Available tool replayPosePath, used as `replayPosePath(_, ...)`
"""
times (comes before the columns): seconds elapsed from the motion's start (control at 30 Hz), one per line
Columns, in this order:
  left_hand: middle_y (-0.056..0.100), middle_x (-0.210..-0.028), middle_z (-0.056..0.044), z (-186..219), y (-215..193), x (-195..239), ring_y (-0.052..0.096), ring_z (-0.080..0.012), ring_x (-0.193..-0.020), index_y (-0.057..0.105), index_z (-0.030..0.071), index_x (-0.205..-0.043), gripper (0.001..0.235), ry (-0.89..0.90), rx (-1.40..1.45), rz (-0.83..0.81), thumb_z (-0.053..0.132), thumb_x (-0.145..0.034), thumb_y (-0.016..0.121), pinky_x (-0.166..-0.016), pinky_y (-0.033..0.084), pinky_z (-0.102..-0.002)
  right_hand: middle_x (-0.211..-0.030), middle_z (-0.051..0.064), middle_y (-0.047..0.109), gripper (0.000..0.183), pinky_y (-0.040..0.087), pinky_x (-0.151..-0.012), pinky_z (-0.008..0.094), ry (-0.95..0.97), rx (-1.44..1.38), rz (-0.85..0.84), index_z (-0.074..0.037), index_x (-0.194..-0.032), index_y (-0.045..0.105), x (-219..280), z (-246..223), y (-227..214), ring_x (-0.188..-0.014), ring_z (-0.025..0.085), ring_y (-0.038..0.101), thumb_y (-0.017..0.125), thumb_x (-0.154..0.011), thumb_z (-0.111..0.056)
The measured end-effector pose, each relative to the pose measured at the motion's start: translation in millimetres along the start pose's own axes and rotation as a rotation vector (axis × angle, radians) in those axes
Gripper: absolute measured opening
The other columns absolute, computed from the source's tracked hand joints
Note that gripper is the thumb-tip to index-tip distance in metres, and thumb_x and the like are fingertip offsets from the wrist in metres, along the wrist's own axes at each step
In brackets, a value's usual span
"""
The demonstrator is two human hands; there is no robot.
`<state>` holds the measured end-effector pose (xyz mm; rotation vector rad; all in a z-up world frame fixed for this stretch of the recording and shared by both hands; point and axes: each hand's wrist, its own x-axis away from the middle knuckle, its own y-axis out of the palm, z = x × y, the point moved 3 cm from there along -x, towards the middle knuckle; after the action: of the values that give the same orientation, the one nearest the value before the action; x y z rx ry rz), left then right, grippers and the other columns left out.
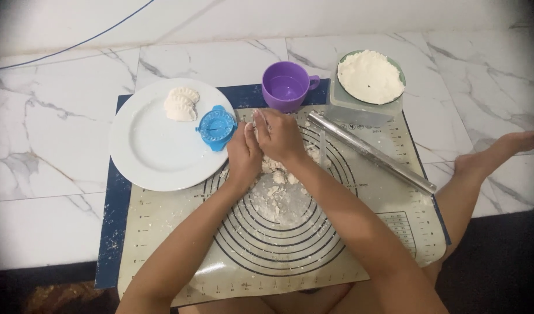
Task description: Kneading and mixing flour and water on a silicone mat to prepare dough for dumplings.
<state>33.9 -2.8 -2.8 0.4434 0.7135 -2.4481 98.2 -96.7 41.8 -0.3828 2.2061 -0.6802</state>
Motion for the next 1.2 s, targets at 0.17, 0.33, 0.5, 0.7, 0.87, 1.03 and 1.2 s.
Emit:
replayPosePath(0.17,0.051,-0.067,-0.021,2.3,-0.4,-1.6,0.057,-0.0355,-0.064,0.049,0.007,-0.08,0.048,0.009,-0.049,0.033,0.035,-0.112,0.027,-0.061,0.044,-0.041,-0.047,0.0,0.045,0.047,0.037,-0.042,0.023,0.008,0.008,0.036,-0.013,-0.066,0.056,0.8,11.8,5.9,-0.042,0.008,0.043,0.042,-0.109,-0.026)
replayPosePath(0.33,0.051,-0.065,-0.019,-0.8,1.6,-3.7,0.057,-0.0332,-0.062,0.05,0.009,-0.077,0.053,0.005,-0.087,0.05,0.041,-0.112,0.026,-0.061,0.045,-0.041,-0.046,0.0,0.045,0.05,0.035,-0.042,0.024,0.045,-0.026,0.057,-0.015,-0.065,0.052,3.2,24.4,13.4,-0.041,0.009,0.039,0.036,-0.111,-0.027)
replayPosePath(0.5,0.052,-0.066,-0.02,0.9,-0.1,-3.2,0.054,-0.0341,-0.062,0.052,0.005,-0.078,0.054,0.106,-0.007,0.083,0.039,-0.112,0.027,-0.06,0.043,-0.041,-0.056,0.004,0.052,0.046,0.039,-0.049,0.027,0.018,-0.065,0.092,-0.01,-0.081,0.059,4.2,17.9,4.8,-0.051,0.01,0.048,0.03,-0.112,-0.027)
replayPosePath(0.7,0.05,-0.064,-0.009,7.6,-4.1,0.7,0.052,-0.0207,-0.06,0.048,0.012,-0.077,0.047,0.166,0.024,0.135,0.035,-0.113,0.027,-0.06,0.041,-0.032,-0.073,0.015,0.062,0.055,0.051,-0.061,0.04,0.02,-0.067,-0.024,-0.004,-0.093,0.061,18.1,3.2,-9.3,-0.066,0.029,0.067,0.024,-0.113,-0.038)
replayPosePath(0.87,0.053,-0.075,-0.016,23.1,-11.8,3.7,0.054,-0.0277,-0.07,0.051,0.004,-0.086,0.044,0.236,0.114,0.143,0.03,-0.111,0.027,-0.067,0.045,-0.037,-0.128,0.026,0.043,0.031,0.043,-0.1,0.053,0.039,-0.028,-0.08,-0.004,-0.13,0.043,54.3,1.2,-2.1,-0.121,0.044,0.052,0.042,-0.108,-0.025)
replayPosePath(1.03,0.067,-0.103,-0.018,28.2,-13.7,3.7,0.061,-0.0255,-0.091,0.061,-0.006,-0.107,0.052,0.273,0.327,0.07,0.032,-0.11,0.026,-0.086,0.049,-0.036,-0.152,0.031,0.024,0.065,0.031,-0.116,0.062,0.078,0.133,-0.042,-0.002,-0.153,0.026,69.0,-3.4,3.7,-0.139,0.052,0.038,0.03,-0.11,-0.051)
replayPosePath(1.2,0.06,-0.075,-0.009,14.5,-9.6,2.5,0.048,-0.0154,-0.066,0.061,-0.002,-0.088,0.046,0.135,0.301,0.096,0.03,-0.108,0.035,-0.063,0.045,-0.031,-0.119,0.026,0.054,0.041,0.049,-0.093,0.049,0.056,0.212,0.097,0.007,-0.13,0.049,56.9,-14.9,3.8,-0.104,0.039,0.059,0.048,-0.105,-0.025)
